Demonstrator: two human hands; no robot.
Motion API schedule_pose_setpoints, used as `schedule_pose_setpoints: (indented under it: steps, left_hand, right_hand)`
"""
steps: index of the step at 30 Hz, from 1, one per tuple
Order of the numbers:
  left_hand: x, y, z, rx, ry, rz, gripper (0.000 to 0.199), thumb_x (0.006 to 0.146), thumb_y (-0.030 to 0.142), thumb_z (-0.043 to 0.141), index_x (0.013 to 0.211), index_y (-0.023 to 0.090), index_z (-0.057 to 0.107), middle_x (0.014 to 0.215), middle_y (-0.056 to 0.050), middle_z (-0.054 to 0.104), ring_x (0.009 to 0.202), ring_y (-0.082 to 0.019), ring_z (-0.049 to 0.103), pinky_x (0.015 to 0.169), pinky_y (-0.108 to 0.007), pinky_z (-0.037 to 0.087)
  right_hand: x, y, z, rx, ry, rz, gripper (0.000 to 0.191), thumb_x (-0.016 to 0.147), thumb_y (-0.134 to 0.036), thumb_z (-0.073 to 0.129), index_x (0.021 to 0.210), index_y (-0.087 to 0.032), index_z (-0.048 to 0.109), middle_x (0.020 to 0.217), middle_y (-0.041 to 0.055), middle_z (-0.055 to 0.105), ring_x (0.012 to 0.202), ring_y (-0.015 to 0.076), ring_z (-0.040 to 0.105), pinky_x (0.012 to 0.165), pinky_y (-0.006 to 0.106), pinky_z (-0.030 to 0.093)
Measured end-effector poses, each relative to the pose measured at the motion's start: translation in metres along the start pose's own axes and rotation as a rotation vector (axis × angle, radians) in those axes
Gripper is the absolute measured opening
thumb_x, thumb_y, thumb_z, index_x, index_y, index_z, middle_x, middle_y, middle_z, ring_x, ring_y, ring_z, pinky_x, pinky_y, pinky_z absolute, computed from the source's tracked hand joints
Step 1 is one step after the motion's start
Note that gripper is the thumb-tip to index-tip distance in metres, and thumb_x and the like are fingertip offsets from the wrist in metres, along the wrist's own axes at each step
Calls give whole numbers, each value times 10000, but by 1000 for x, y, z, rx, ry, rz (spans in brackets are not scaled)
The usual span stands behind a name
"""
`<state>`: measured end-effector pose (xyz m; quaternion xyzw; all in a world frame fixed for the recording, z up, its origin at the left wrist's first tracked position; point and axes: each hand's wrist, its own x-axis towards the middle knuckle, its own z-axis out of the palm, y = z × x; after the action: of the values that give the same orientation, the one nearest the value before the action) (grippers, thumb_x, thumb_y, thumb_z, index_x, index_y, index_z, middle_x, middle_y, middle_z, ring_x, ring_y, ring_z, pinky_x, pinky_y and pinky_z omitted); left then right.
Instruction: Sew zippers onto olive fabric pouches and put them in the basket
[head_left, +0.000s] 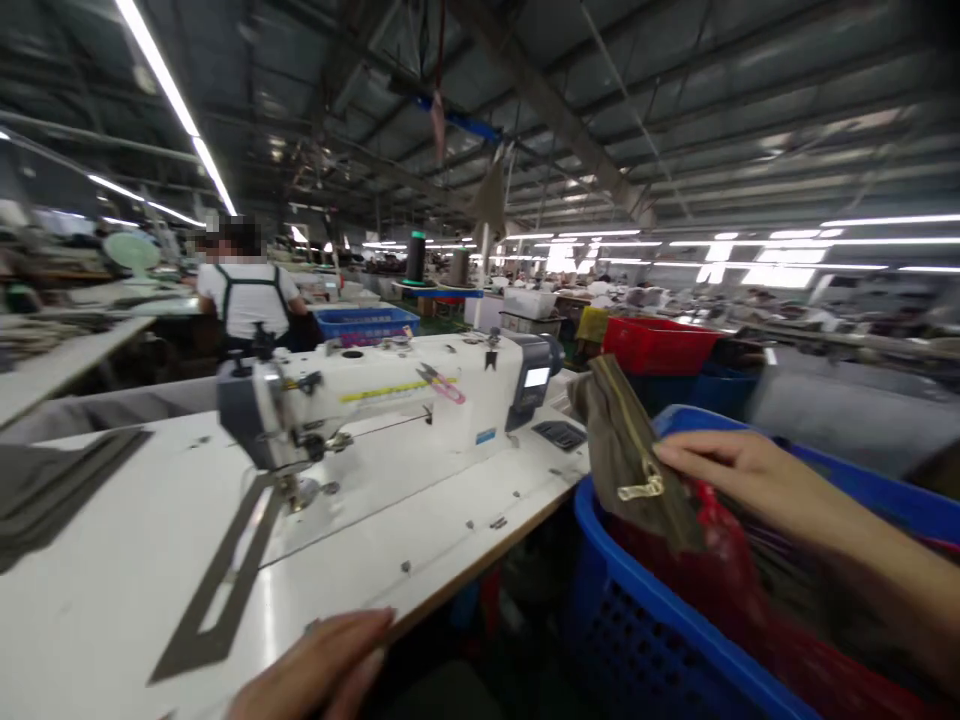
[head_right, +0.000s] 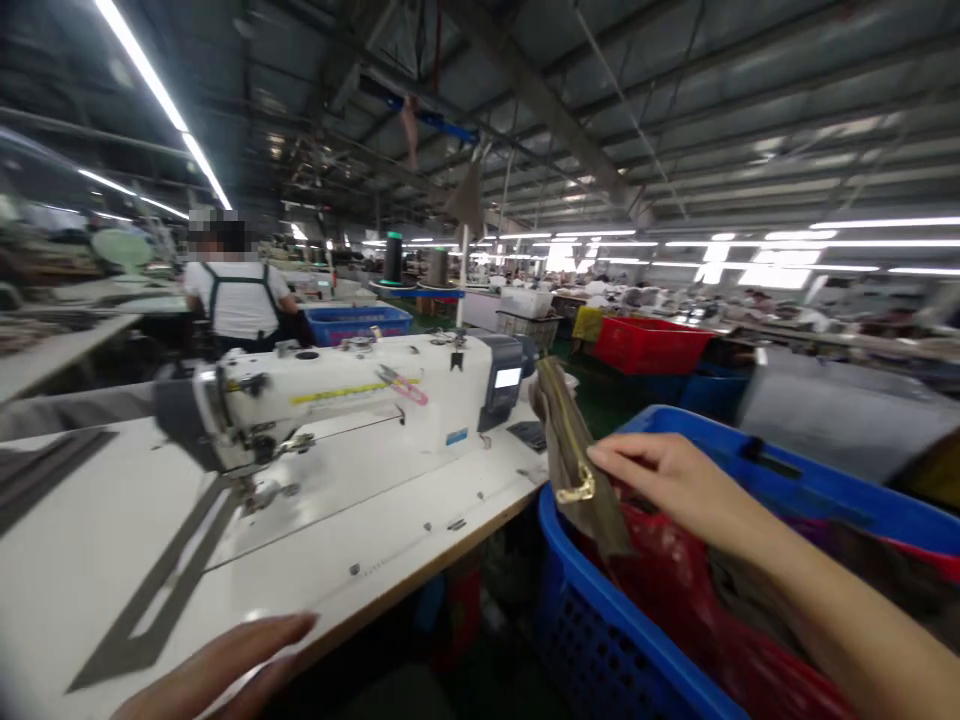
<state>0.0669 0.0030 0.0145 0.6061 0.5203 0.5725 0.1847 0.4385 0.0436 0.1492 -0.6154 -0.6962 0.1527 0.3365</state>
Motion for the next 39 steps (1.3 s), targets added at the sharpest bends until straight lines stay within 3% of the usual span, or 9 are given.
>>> schedule_pose_setpoints:
  steps: [4, 6, 10, 15, 21, 29, 35, 37, 39]
  left_hand:
    - [6, 28, 11, -456, -252, -394, 521, 715, 627, 582, 985, 193, 681, 900, -99, 678, 787, -241, 628, 716, -363, 529]
    - [10, 26, 14, -604, -296, -510, 565, 675, 660, 600, 804, 117, 689, 722, -81, 638, 669, -184, 580, 645, -299, 493]
    - [3, 4, -8, -606, -161, -624, 509, 629, 615, 668, 653, 108, 624, 555, 8, 490, 529, -88, 399, 498, -191, 330]
    - [-12, -9, -47, -472, -60, -622, 461, 689, 584, 625, 715, 123, 627, 598, -4, 521, 574, -115, 423, 512, -200, 320]
    - [-15, -8, -56, -284, -111, -531, 369, 766, 491, 549, 684, 138, 619, 606, -8, 529, 578, -127, 427, 517, -212, 323]
    - [16, -8, -48, 20, 45, -371, 269, 845, 317, 423, 628, 172, 490, 570, 9, 478, 560, -128, 444, 532, -228, 339]
    - [49, -25, -31, 199, -24, -363, 181, 861, 192, 399, 742, 163, 532, 685, -28, 584, 650, -160, 559, 618, -274, 434]
    - [51, -32, -35, 242, -71, -337, 164, 835, 199, 471, 961, 146, 562, 917, -90, 638, 789, -198, 606, 739, -340, 467]
    - [50, -36, -43, 347, -230, -203, 445, 781, 300, 600, 1184, 148, 492, 1231, -149, 537, 1083, -272, 537, 957, -445, 377]
  right_hand:
    - [-27, -68, 125, 29, -175, -365, 351, 876, -385, 431, 629, -213, 611, 628, 12, 613, 587, 147, 582, 558, 240, 474]
    - [-46, -90, 177, 98, -211, -557, 304, 891, -293, 408, 696, -210, 626, 648, 17, 609, 611, 136, 589, 578, 225, 478]
    - [-63, -107, 232, 201, -250, -705, 263, 892, -251, 416, 732, -213, 622, 666, 18, 609, 630, 131, 600, 594, 217, 488]
    - [-41, -96, 245, 278, 12, -349, 273, 823, -442, 492, 899, -213, 620, 900, 66, 665, 783, 199, 637, 680, 298, 531]
    - [-18, -96, 254, 416, -313, -85, 363, 747, -558, 502, 741, -213, 615, 665, 27, 668, 602, 200, 625, 527, 296, 512]
    - [-14, -124, 204, 99, 346, -51, 429, 710, -680, 416, 756, -256, 460, 661, 58, 601, 608, 251, 578, 539, 356, 413]
    - [56, -100, 234, 15, 102, -109, 290, 752, -518, 446, 811, -234, 429, 560, 19, 568, 546, 225, 549, 566, 325, 390]
    - [69, -84, 259, -37, 45, -143, 229, 742, -446, 457, 800, -226, 439, 577, 37, 580, 578, 245, 567, 577, 331, 391]
    - [73, -71, 281, -70, 14, -150, 201, 748, -410, 455, 797, -215, 463, 594, 56, 593, 581, 257, 577, 560, 333, 390]
